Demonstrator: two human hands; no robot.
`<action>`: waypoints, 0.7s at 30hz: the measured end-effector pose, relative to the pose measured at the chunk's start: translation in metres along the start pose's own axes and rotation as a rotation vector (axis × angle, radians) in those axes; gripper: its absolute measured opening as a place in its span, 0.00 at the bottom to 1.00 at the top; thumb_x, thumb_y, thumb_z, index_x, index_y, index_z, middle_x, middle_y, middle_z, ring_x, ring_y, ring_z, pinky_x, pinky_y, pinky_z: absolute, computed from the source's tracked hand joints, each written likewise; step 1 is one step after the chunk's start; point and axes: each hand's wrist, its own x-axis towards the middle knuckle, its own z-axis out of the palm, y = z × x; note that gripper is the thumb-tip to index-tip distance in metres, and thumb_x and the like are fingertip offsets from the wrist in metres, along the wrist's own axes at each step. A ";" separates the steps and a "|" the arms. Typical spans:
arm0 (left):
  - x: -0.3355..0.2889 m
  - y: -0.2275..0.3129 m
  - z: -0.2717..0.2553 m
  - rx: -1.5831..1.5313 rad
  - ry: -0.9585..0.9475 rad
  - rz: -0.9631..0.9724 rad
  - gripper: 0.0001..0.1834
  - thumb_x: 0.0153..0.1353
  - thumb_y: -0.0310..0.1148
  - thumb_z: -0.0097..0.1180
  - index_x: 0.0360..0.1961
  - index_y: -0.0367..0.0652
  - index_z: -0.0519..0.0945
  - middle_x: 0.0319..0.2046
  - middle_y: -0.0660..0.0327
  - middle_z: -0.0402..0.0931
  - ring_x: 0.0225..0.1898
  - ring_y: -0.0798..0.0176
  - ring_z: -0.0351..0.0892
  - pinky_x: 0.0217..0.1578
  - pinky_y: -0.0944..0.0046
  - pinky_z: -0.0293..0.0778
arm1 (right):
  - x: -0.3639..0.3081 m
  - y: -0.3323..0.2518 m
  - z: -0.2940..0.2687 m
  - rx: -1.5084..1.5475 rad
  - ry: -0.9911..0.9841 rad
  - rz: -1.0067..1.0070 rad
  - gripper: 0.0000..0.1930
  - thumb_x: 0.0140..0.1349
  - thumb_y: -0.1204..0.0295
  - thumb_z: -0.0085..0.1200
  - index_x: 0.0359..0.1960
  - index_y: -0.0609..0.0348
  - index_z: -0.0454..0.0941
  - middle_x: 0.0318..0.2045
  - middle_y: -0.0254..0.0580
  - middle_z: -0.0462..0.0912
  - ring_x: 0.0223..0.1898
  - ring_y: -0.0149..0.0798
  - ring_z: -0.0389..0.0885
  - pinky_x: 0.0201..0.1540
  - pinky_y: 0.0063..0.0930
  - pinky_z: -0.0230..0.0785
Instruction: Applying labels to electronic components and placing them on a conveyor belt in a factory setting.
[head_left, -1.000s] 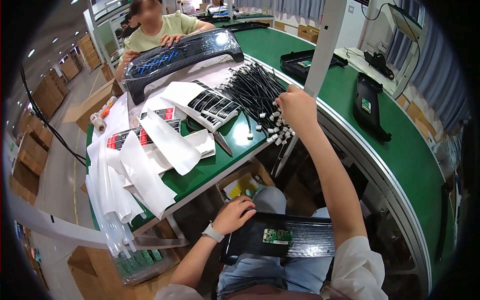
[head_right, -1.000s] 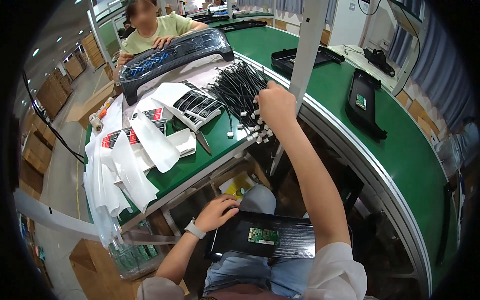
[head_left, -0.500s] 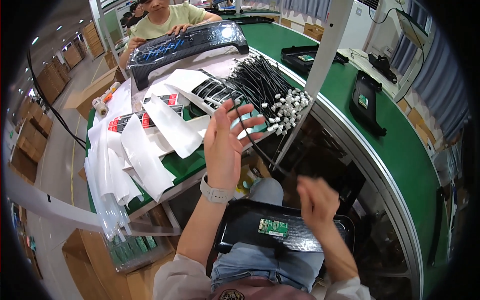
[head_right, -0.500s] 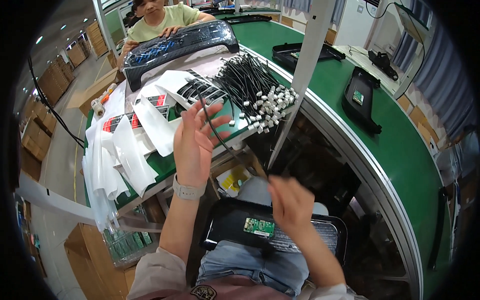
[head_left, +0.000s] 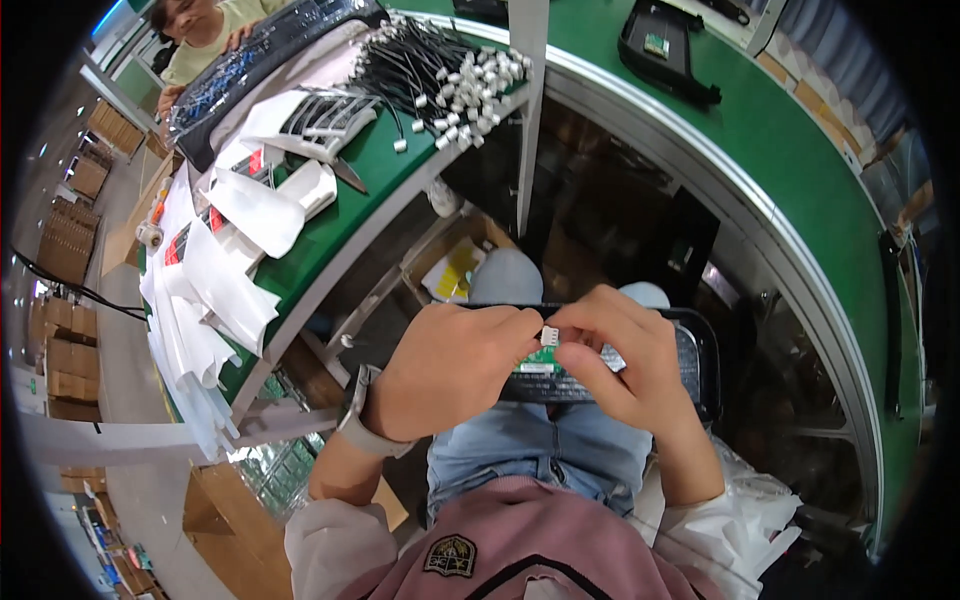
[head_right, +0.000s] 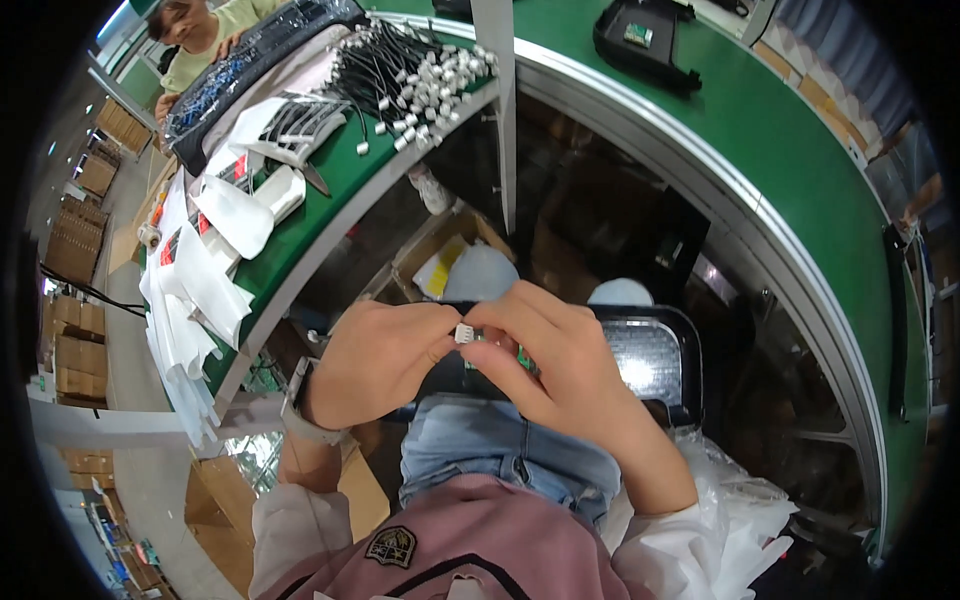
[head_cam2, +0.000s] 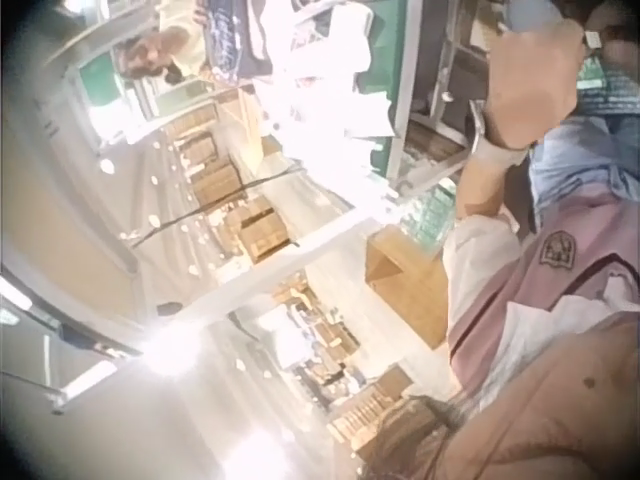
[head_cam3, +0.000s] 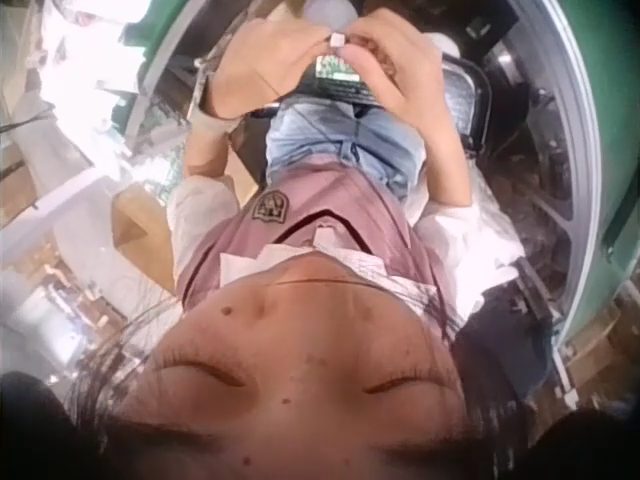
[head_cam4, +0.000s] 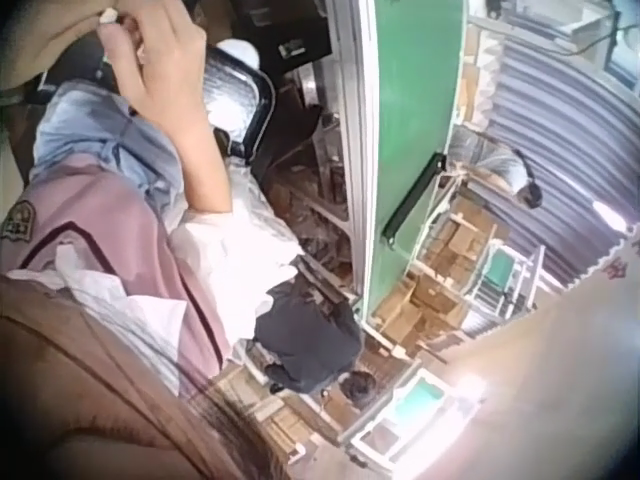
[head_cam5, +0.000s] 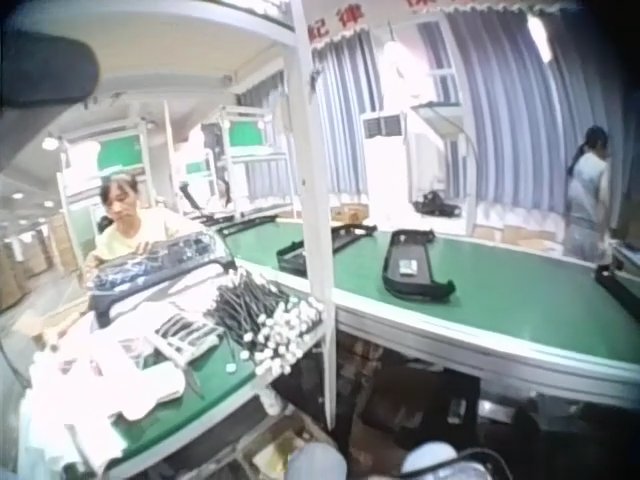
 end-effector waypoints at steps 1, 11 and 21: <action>0.000 -0.003 0.003 -0.012 -0.017 -0.012 0.07 0.63 0.31 0.52 0.30 0.40 0.74 0.26 0.55 0.77 0.28 0.46 0.78 0.24 0.51 0.70 | -0.003 0.003 0.002 0.012 -0.002 0.021 0.11 0.57 0.76 0.62 0.41 0.62 0.79 0.27 0.43 0.76 0.24 0.40 0.79 0.26 0.28 0.70; -0.024 -0.040 0.071 0.000 0.086 0.070 0.14 0.54 0.28 0.58 0.44 0.40 0.79 0.32 0.59 0.73 0.30 0.55 0.78 0.26 0.60 0.73 | -0.045 0.051 0.049 -0.061 -0.015 0.284 0.07 0.54 0.76 0.60 0.24 0.65 0.75 0.20 0.47 0.76 0.20 0.50 0.77 0.23 0.38 0.69; -0.059 -0.111 0.132 0.179 -0.051 -0.099 0.09 0.50 0.28 0.62 0.34 0.43 0.83 0.27 0.61 0.73 0.28 0.57 0.79 0.26 0.61 0.73 | -0.087 0.114 0.113 -0.139 -0.046 0.546 0.09 0.57 0.67 0.62 0.30 0.61 0.81 0.28 0.49 0.83 0.27 0.53 0.82 0.31 0.43 0.74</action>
